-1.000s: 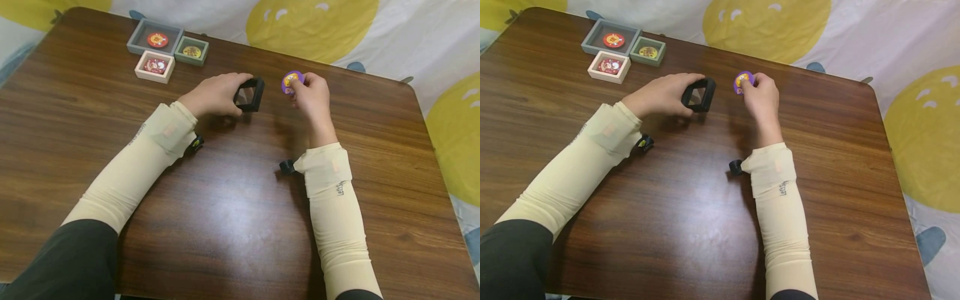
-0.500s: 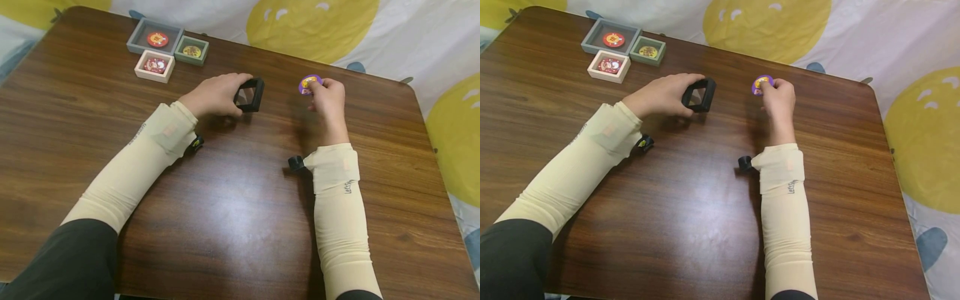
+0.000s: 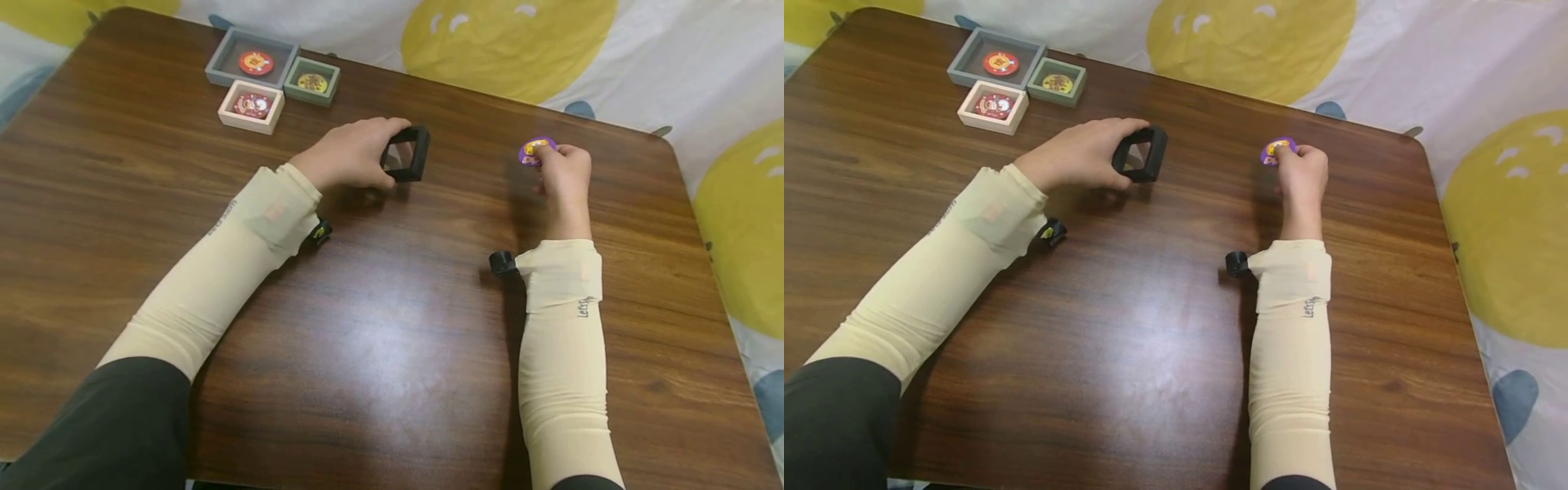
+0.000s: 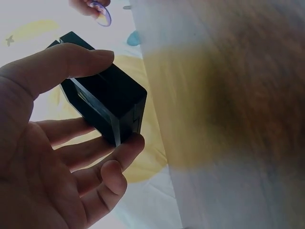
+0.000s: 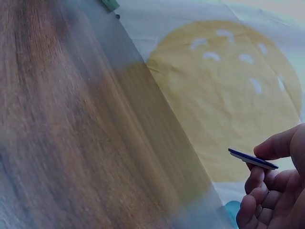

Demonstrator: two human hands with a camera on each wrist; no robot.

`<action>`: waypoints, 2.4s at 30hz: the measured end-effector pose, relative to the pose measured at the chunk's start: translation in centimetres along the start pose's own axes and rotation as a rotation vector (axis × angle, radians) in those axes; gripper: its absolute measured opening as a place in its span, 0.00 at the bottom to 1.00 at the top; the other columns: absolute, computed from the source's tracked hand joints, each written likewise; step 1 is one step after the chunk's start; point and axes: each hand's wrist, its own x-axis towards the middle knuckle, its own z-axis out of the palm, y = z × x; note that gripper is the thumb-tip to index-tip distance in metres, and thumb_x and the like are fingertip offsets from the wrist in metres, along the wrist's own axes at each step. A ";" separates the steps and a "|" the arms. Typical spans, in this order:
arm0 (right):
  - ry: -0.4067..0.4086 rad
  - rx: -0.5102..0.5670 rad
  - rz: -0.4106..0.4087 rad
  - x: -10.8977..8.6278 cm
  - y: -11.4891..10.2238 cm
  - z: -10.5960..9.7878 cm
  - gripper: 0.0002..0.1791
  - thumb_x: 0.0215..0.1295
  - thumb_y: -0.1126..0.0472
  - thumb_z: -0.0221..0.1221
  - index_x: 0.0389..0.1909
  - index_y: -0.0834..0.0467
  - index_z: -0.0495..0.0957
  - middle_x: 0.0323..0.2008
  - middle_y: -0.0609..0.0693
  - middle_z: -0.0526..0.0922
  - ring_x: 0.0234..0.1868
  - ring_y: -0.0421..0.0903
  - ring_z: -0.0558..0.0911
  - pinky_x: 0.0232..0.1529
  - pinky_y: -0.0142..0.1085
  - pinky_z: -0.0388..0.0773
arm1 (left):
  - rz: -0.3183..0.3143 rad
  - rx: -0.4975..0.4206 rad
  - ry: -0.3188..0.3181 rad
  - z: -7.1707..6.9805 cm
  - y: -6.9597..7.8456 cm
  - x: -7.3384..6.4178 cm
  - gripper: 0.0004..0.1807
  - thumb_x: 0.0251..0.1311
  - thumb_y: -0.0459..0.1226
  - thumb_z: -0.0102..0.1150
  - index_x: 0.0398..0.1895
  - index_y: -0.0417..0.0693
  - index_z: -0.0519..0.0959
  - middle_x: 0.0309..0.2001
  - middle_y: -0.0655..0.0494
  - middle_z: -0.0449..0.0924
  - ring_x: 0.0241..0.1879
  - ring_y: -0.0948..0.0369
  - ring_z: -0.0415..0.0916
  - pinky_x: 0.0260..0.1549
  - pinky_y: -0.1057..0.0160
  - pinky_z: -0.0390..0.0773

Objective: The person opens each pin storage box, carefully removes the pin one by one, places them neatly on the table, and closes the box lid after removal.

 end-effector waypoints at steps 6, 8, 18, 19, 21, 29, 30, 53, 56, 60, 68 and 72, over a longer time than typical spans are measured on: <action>-0.005 0.009 0.001 0.1 -0.1 -0.1 0.10 0.63 0.62 0.55 0.21 0.56 0.71 0.11 0.40 0.71 0.08 0.34 0.65 0.10 0.26 0.66 | -0.012 -0.004 -0.008 0.0 -0.1 0.0 0.48 0.50 0.42 0.65 0.74 0.50 0.51 0.66 0.48 0.66 0.61 0.52 0.68 0.60 0.47 0.68; -0.016 0.022 -0.004 0.1 -0.2 0.1 0.08 0.62 0.62 0.56 0.24 0.56 0.71 0.11 0.39 0.74 0.09 0.34 0.67 0.10 0.26 0.67 | -0.012 -0.006 -0.010 0.0 -0.1 0.0 0.48 0.50 0.42 0.65 0.74 0.50 0.51 0.66 0.48 0.66 0.61 0.52 0.68 0.60 0.47 0.68; -0.050 -0.009 0.001 0.3 0.1 0.0 0.09 0.61 0.65 0.58 0.31 0.57 0.66 0.11 0.39 0.74 0.09 0.33 0.70 0.11 0.24 0.69 | -0.009 -0.010 -0.007 0.0 -0.2 -0.1 0.48 0.49 0.42 0.64 0.74 0.49 0.52 0.65 0.48 0.67 0.60 0.52 0.68 0.60 0.47 0.68; -0.050 -0.027 -0.002 0.3 0.1 -0.1 0.09 0.61 0.65 0.58 0.31 0.57 0.65 0.12 0.39 0.74 0.09 0.33 0.70 0.11 0.24 0.69 | -0.008 -0.009 -0.007 0.0 -0.2 -0.1 0.48 0.49 0.42 0.64 0.74 0.49 0.52 0.65 0.48 0.67 0.60 0.52 0.68 0.60 0.47 0.69; -0.058 -0.068 -0.008 0.4 0.3 -0.2 0.08 0.62 0.64 0.58 0.31 0.57 0.66 0.12 0.38 0.73 0.10 0.32 0.71 0.12 0.24 0.70 | -0.010 -0.008 -0.009 0.0 -0.2 0.0 0.48 0.49 0.42 0.64 0.74 0.49 0.52 0.65 0.48 0.67 0.60 0.52 0.68 0.60 0.47 0.69; -0.133 -0.266 0.022 1.1 1.9 -0.3 0.07 0.64 0.59 0.57 0.37 0.56 0.69 0.14 0.37 0.73 0.12 0.33 0.69 0.16 0.25 0.69 | -0.007 -0.010 -0.017 0.1 -0.1 0.1 0.48 0.50 0.43 0.64 0.74 0.50 0.51 0.66 0.49 0.67 0.60 0.52 0.68 0.59 0.46 0.69; -0.139 -0.284 0.020 1.2 2.1 -0.3 0.07 0.64 0.59 0.57 0.37 0.56 0.69 0.13 0.37 0.73 0.12 0.33 0.69 0.15 0.25 0.69 | -0.005 -0.010 -0.014 0.1 -0.1 0.1 0.48 0.49 0.43 0.65 0.74 0.50 0.52 0.66 0.49 0.67 0.60 0.52 0.68 0.59 0.46 0.69; -0.089 -0.538 -0.046 1.5 2.5 -0.8 0.29 0.60 0.49 0.60 0.59 0.60 0.72 0.27 0.40 0.83 0.30 0.39 0.77 0.30 0.29 0.72 | -0.006 -0.003 -0.028 0.4 -0.4 0.1 0.47 0.50 0.43 0.64 0.74 0.50 0.52 0.63 0.49 0.69 0.57 0.53 0.70 0.59 0.47 0.69; -0.060 -0.602 -0.066 1.3 2.4 -0.8 0.29 0.60 0.47 0.60 0.58 0.59 0.74 0.52 0.54 0.79 0.52 0.48 0.73 0.51 0.37 0.70 | -0.003 -0.001 -0.026 0.4 -0.4 0.2 0.48 0.50 0.43 0.64 0.74 0.50 0.52 0.64 0.49 0.68 0.58 0.53 0.69 0.59 0.47 0.69; -0.072 -0.564 -0.062 1.4 2.3 -0.8 0.29 0.61 0.48 0.59 0.60 0.60 0.72 0.49 0.54 0.80 0.50 0.46 0.74 0.50 0.37 0.71 | 0.000 0.000 -0.025 0.4 -0.4 0.2 0.47 0.50 0.43 0.64 0.74 0.50 0.52 0.64 0.49 0.68 0.59 0.53 0.69 0.59 0.47 0.69; -0.077 -0.446 -0.075 0.4 0.4 -0.8 0.28 0.64 0.44 0.56 0.59 0.57 0.74 0.36 0.42 0.79 0.27 0.32 0.73 0.35 0.28 0.70 | 0.009 0.008 -0.025 0.5 -0.2 0.3 0.47 0.50 0.43 0.64 0.73 0.49 0.52 0.64 0.49 0.68 0.59 0.53 0.68 0.59 0.47 0.69; -0.164 -0.245 -0.094 -1.4 -1.5 0.6 0.21 0.65 0.48 0.56 0.49 0.60 0.76 0.19 0.42 0.75 0.13 0.35 0.68 0.18 0.28 0.68 | 0.014 0.009 -0.025 0.6 0.0 0.3 0.47 0.50 0.43 0.64 0.73 0.49 0.53 0.64 0.48 0.68 0.60 0.53 0.68 0.59 0.47 0.69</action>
